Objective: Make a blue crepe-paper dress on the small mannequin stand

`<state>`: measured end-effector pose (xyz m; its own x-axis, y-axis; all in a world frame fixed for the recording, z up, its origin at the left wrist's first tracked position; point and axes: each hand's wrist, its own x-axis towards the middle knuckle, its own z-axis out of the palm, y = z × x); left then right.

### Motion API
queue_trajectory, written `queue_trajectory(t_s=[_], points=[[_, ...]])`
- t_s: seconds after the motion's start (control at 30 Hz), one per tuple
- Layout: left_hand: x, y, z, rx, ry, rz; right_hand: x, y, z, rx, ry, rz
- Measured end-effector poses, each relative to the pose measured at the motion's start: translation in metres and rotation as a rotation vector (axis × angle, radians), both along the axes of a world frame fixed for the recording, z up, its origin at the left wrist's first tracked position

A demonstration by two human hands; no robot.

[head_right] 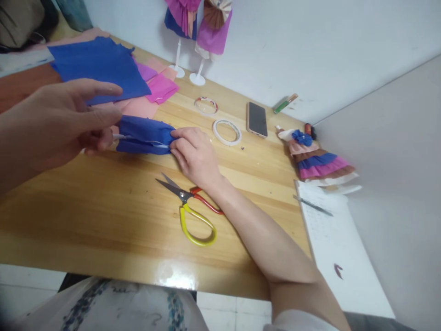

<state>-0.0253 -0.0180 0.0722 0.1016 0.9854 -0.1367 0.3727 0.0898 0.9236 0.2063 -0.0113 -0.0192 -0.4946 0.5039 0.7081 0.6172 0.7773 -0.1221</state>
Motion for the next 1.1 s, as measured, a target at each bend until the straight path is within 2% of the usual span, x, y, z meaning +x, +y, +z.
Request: queue_trajectory(t_s=[0.17,0.27,0.37,0.47,0.53,0.77,0.93,1.1], points=[[0.001,0.002,0.004,-0.161,-0.117,-0.017,0.000,0.000,0.000,0.003,-0.005,-0.002],[-0.001,0.003,0.000,-0.196,-0.147,-0.043,0.000,0.000,0.000,0.003,0.010,0.005],[-0.002,0.004,-0.009,-0.081,-0.111,-0.105,0.000,0.000,-0.001,0.022,0.020,0.023],[-0.003,0.004,-0.017,0.091,0.008,-0.146,-0.001,0.001,-0.001,0.036,0.014,0.030],[-0.003,0.006,-0.019,0.145,0.077,-0.173,-0.001,0.001,-0.001,0.031,0.009,0.033],[-0.003,0.018,-0.021,0.165,0.122,-0.295,0.000,0.001,-0.001,0.036,-0.003,0.045],[-0.001,0.018,-0.023,0.204,0.160,-0.294,-0.001,0.001,-0.001,0.003,-0.018,0.033],[0.000,0.017,-0.024,0.269,0.243,-0.302,-0.001,0.001,-0.001,0.037,0.000,0.053]])
